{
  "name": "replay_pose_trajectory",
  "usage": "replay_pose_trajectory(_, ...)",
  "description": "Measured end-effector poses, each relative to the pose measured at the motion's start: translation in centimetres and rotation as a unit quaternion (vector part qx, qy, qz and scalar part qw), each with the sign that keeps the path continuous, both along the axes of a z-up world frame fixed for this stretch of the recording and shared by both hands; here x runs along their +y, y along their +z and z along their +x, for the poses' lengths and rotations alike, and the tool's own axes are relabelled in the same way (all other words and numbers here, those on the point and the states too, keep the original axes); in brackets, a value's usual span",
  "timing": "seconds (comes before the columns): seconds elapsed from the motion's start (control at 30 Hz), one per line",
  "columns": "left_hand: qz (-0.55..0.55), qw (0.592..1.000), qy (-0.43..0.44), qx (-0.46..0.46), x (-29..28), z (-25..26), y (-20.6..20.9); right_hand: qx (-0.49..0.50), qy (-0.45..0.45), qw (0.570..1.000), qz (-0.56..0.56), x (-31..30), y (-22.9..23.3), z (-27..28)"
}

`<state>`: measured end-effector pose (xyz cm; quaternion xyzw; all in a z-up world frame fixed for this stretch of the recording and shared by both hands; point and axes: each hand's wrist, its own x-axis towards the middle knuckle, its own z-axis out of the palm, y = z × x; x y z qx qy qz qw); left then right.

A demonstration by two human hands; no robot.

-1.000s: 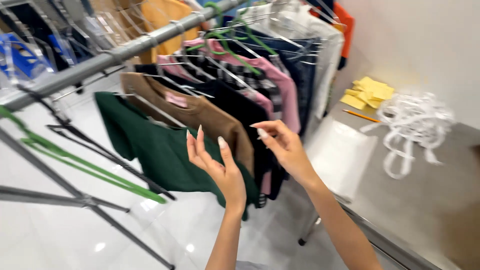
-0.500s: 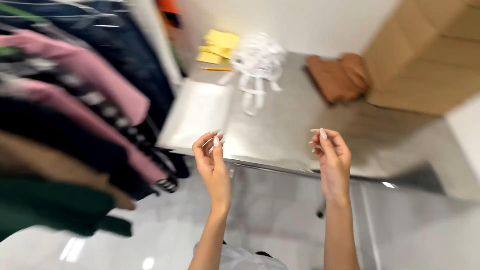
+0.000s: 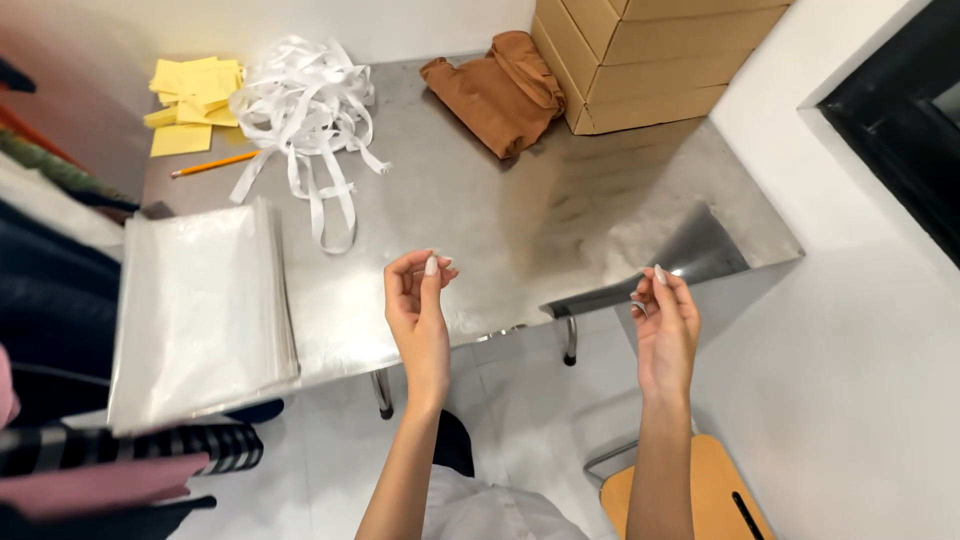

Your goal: Folding shirts on a table and placing them on hangers to be hung on a garment rack.

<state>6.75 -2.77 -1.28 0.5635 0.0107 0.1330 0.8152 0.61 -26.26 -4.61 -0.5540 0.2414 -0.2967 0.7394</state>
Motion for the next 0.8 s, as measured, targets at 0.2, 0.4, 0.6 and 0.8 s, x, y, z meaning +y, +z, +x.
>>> replay_pose_trajectory(0.2,-0.010,0.998,-0.057,-0.013,-1.1,11.2,0.6,0.052,0.063,0.997,-0.004,0.4,-0.9,12.8)
replay_pose_trajectory(0.4,0.028,0.993,-0.103,0.050,0.2,18.7,-0.5,0.126,0.138,0.982,0.010,-0.3,-8.9,23.8)
replay_pose_trajectory(0.6,0.020,0.986,-0.098,0.133,1.1,23.9,-1.8,0.209,0.128,0.967,0.062,-1.0,-13.7,29.1)
replay_pose_trajectory(0.8,0.024,0.983,-0.081,0.163,0.2,27.1,-3.1,0.270,0.111,0.956,0.040,-0.9,-20.0,33.0)
